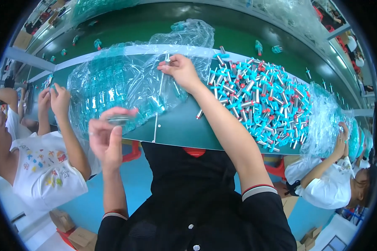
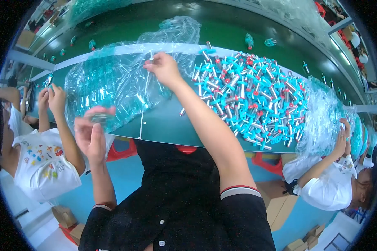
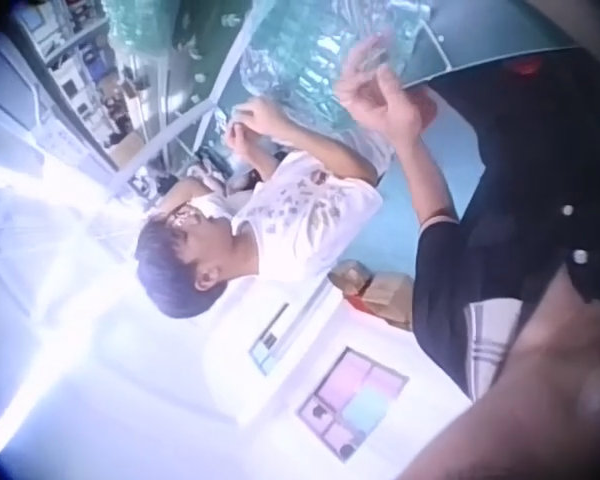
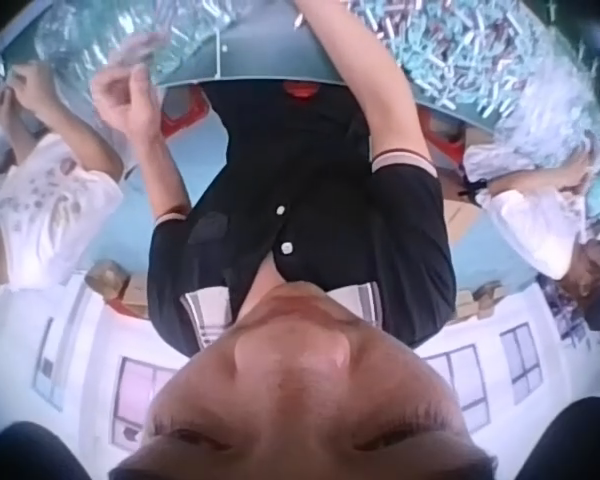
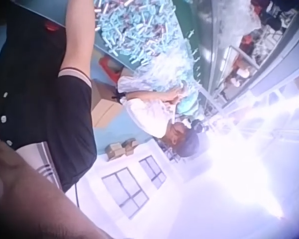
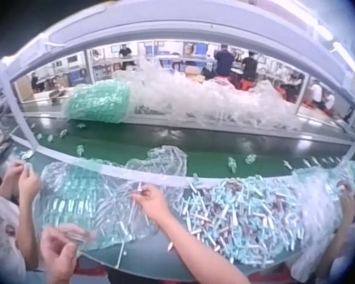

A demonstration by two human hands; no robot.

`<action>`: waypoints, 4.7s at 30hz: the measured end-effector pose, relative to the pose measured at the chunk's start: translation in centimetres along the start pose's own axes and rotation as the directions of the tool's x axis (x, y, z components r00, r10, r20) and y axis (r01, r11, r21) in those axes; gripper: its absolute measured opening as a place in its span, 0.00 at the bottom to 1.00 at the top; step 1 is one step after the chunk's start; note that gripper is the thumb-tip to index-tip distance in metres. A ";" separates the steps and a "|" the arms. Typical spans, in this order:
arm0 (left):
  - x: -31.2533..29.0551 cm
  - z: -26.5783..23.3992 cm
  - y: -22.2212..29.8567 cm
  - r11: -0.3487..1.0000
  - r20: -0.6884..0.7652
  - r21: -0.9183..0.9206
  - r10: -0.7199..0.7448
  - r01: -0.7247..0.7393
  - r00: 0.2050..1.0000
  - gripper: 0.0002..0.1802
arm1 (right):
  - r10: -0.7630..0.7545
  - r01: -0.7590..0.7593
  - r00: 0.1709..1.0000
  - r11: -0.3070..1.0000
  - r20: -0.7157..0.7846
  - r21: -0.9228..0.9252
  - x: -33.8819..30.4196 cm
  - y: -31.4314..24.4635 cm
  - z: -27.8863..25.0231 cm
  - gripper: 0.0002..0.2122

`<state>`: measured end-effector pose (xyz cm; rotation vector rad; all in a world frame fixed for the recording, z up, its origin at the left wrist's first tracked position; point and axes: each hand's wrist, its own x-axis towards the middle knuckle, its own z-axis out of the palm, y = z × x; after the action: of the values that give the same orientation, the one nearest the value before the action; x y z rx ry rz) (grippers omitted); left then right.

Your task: The person assembles small plastic components and metal inserts by hand, taking them from plastic packaging and fitting them together.

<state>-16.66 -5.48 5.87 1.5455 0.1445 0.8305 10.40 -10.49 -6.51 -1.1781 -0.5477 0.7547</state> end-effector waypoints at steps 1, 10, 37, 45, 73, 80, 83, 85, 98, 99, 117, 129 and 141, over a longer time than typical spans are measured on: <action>-0.2 -0.4 -0.8 0.990 -0.016 -0.090 -0.107 0.105 0.994 0.14 | 0.025 -0.038 0.997 0.984 0.079 0.173 -0.2 -0.1 -0.3 0.10; 2.7 0.5 -5.4 0.904 -0.128 0.407 -0.083 0.128 0.988 0.26 | -0.087 0.086 0.996 0.990 -0.001 -0.115 -1.3 -2.9 1.1 0.10; -1.1 5.1 -5.6 0.876 0.267 0.471 -0.034 -0.099 0.963 0.26 | -0.438 0.068 0.897 0.259 -0.054 -0.963 -21.4 -9.3 -2.8 0.09; -5.2 11.6 -6.7 0.952 0.586 0.260 -0.025 -0.159 0.810 0.23 | -0.224 0.067 0.970 -0.141 0.098 -0.988 -17.6 -10.8 -4.8 0.13; -0.8 9.6 -5.1 0.976 0.326 0.214 -0.030 -0.043 0.945 0.26 | -0.199 0.135 0.979 0.764 -0.031 -0.631 -21.6 -13.5 -2.7 0.08; -0.6 9.9 -5.2 0.979 0.350 0.198 -0.016 -0.057 0.936 0.26 | -0.238 0.137 0.964 0.821 -0.115 -0.555 -22.3 -12.5 -2.4 0.08; -0.7 9.7 -5.1 0.978 0.358 0.201 -0.023 -0.053 0.933 0.26 | -0.240 0.137 0.961 0.841 -0.134 -0.524 -22.5 -12.3 -2.3 0.08; -0.7 9.7 -5.2 0.977 0.362 0.201 -0.010 -0.068 0.932 0.26 | -0.235 0.131 0.960 0.855 -0.151 -0.501 -22.5 -12.0 -2.2 0.08; -1.0 9.8 -5.2 0.992 0.390 0.054 -0.128 0.116 0.912 0.27 | -0.236 0.199 0.972 0.843 -0.012 -0.500 -23.1 -11.9 -2.1 0.09; -1.0 9.7 -5.1 0.991 0.391 0.055 -0.131 0.119 0.911 0.27 | -0.196 0.162 0.980 0.872 -0.028 -0.461 -23.0 -12.2 -2.0 0.08; -0.4 9.7 -4.5 0.964 0.525 -0.034 -0.206 0.263 0.826 0.25 | 0.095 -0.100 0.995 0.987 0.044 0.124 -23.8 -12.0 -3.6 0.04; -1.2 9.8 -4.8 0.926 0.508 -0.097 -0.270 0.366 0.818 0.26 | 0.075 -0.082 0.996 0.979 0.046 0.188 -24.2 -10.9 -3.7 0.04; -1.4 9.8 -4.6 0.886 0.521 -0.096 -0.344 0.454 0.781 0.27 | 0.046 -0.058 0.997 0.980 0.066 0.191 -24.1 -10.0 -4.3 0.06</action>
<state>-10.31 -13.34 1.86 1.3995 0.0059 0.0892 0.44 -33.49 1.77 -0.9956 -0.4842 0.8715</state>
